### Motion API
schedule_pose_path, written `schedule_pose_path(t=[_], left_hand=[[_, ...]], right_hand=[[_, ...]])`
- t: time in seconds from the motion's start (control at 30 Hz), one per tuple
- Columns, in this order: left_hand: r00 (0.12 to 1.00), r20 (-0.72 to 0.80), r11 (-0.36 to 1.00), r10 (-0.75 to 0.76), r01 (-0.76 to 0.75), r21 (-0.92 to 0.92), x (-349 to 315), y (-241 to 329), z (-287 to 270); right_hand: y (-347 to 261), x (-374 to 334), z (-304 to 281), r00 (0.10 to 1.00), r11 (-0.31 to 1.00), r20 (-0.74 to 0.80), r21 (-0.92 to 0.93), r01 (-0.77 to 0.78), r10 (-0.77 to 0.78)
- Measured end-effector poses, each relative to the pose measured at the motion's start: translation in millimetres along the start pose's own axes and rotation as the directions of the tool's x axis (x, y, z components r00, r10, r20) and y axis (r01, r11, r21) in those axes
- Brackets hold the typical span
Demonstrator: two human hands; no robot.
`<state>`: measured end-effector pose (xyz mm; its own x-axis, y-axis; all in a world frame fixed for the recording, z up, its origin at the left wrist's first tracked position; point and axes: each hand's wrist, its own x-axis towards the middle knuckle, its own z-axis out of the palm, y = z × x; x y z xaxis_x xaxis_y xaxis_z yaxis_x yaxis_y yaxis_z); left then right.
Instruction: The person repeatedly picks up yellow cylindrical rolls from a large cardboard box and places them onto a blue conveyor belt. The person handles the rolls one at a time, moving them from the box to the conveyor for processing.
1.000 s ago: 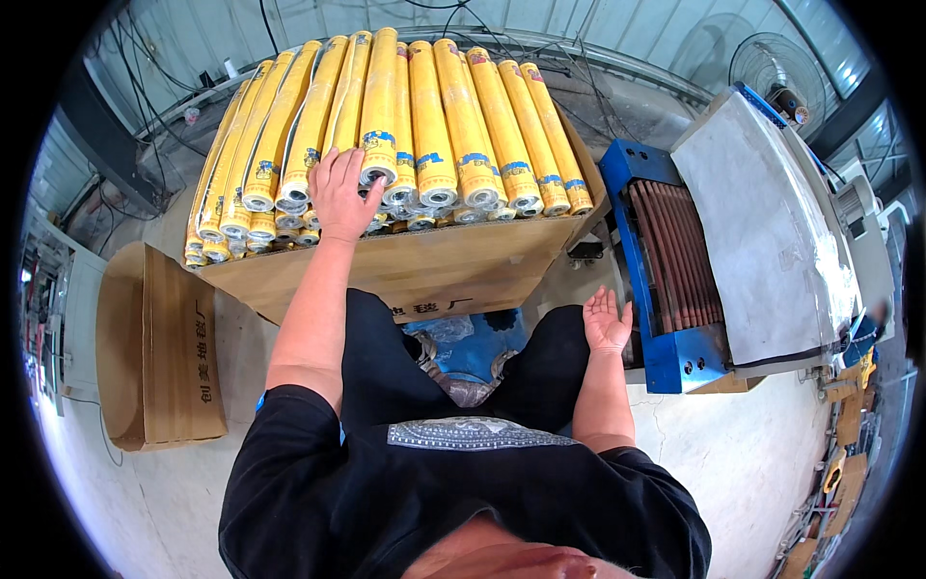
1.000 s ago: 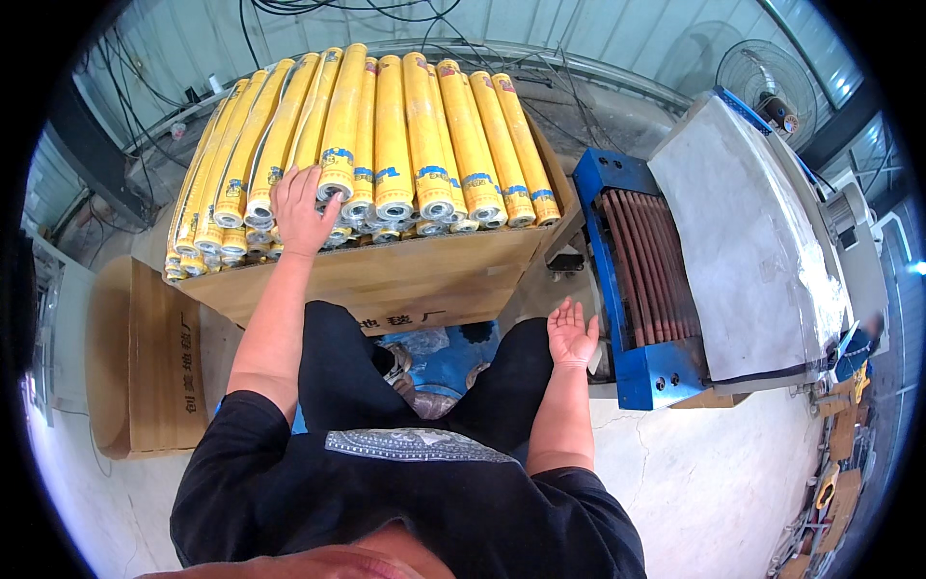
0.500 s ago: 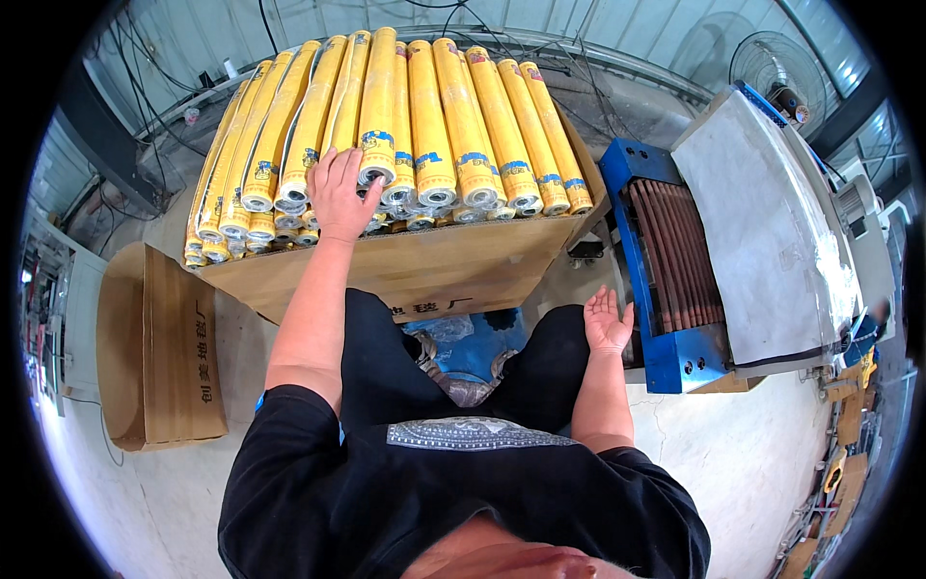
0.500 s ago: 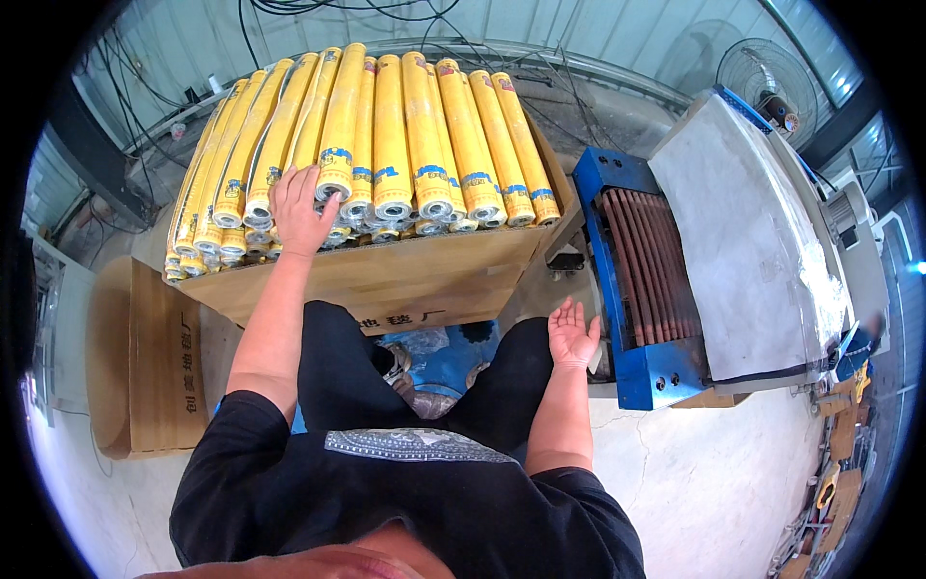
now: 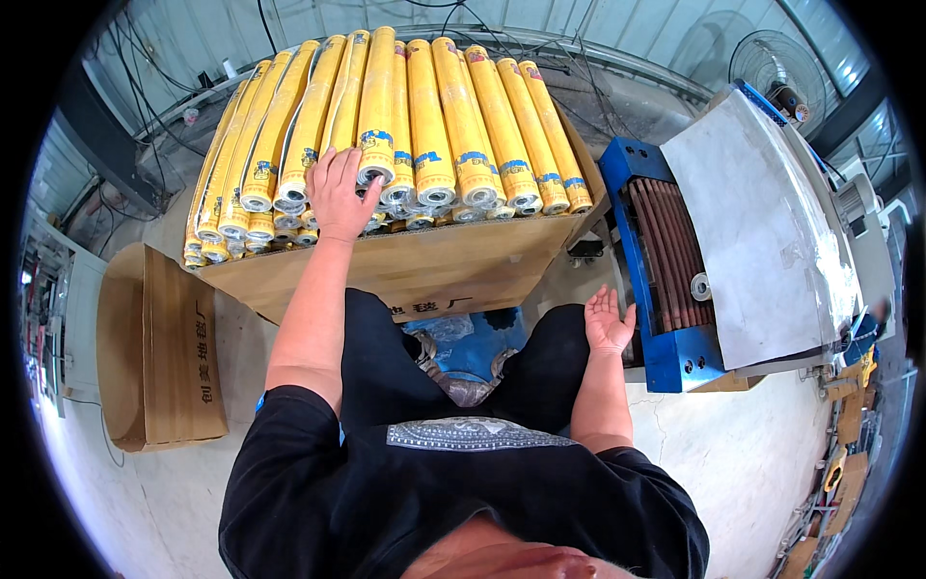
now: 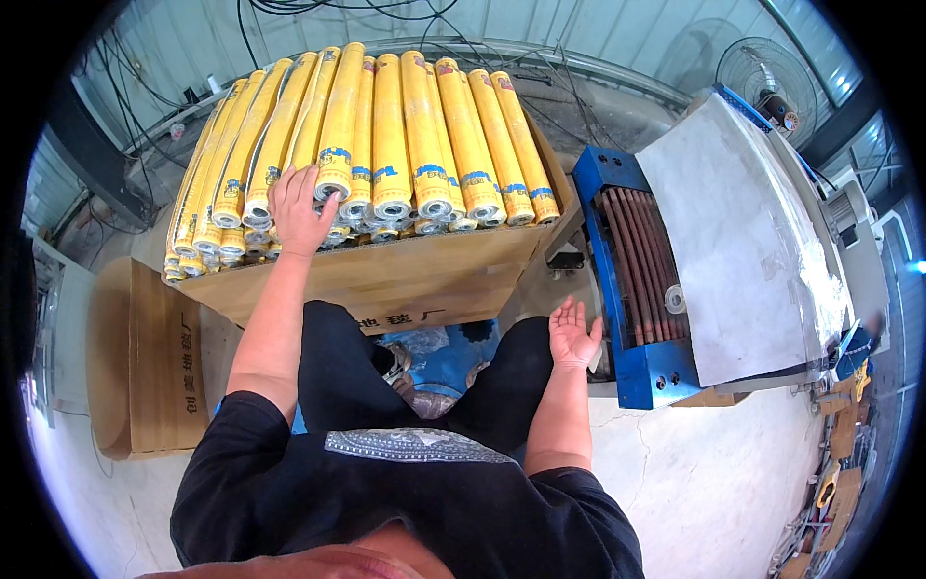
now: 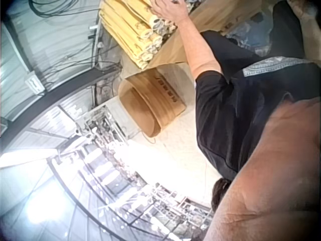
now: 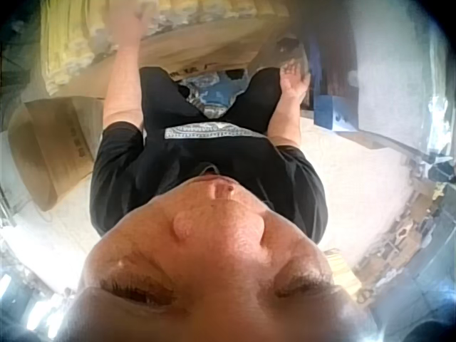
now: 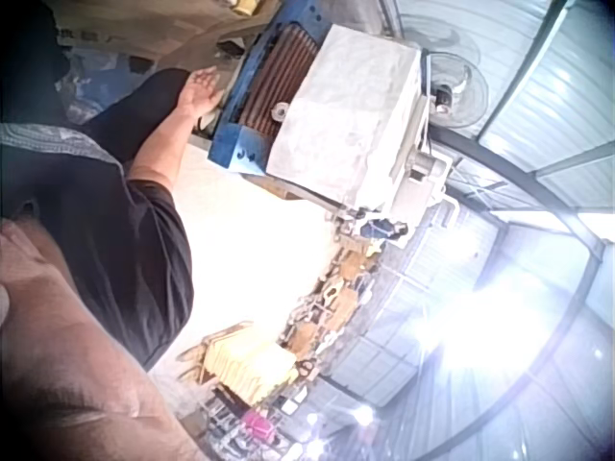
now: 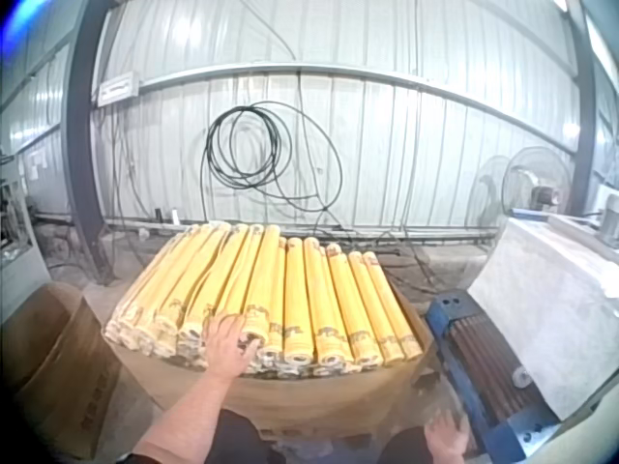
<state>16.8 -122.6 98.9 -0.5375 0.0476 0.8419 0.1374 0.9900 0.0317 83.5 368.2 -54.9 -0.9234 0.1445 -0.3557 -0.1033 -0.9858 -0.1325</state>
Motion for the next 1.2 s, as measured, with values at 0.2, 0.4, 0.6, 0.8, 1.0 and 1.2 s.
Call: schedule_pose_path(t=[0.2, 0.4, 0.6, 0.8, 1.0, 1.2], left_hand=[[1.0, 0.002, 1.0, 0.0, 0.0, -0.004, -0.2, -0.7, -0.1], [1.0, 0.01, 1.0, -0.011, 0.011, -0.009, 0.3, 0.0, -0.3], [0.999, 0.025, 1.0, -0.023, 0.023, -0.005, 0.9, 2.0, -1.2], [1.0, 0.01, 1.0, -0.01, 0.01, -0.014, 0.9, -0.1, -2.5], [1.0, 0.002, 1.0, -0.011, 0.011, -0.002, -0.3, -0.3, -2.9], [1.0, -0.016, 1.0, -0.014, 0.014, -0.004, -0.1, -0.3, -0.4]], right_hand=[[-0.1, -2.8, 2.7, 1.0, 0.999, -0.011, 0.036, 0.013, -0.013], [-1.5, -2.9, 1.9, 1.0, 0.998, -0.006, 0.058, 0.026, -0.026], [-3.9, -9.5, 10.1, 0.997, 0.996, 0.002, 0.045, 0.077, -0.077], [-24.4, -6.8, 39.4, 0.986, 0.969, -0.033, -0.193, 0.152, -0.161], [-61.8, 33.5, 55.8, 0.973, 0.983, 0.156, -0.037, 0.177, -0.169], [-19.0, 20.6, 73.5, 0.974, 0.87, 0.003, -0.449, 0.204, -0.227]])
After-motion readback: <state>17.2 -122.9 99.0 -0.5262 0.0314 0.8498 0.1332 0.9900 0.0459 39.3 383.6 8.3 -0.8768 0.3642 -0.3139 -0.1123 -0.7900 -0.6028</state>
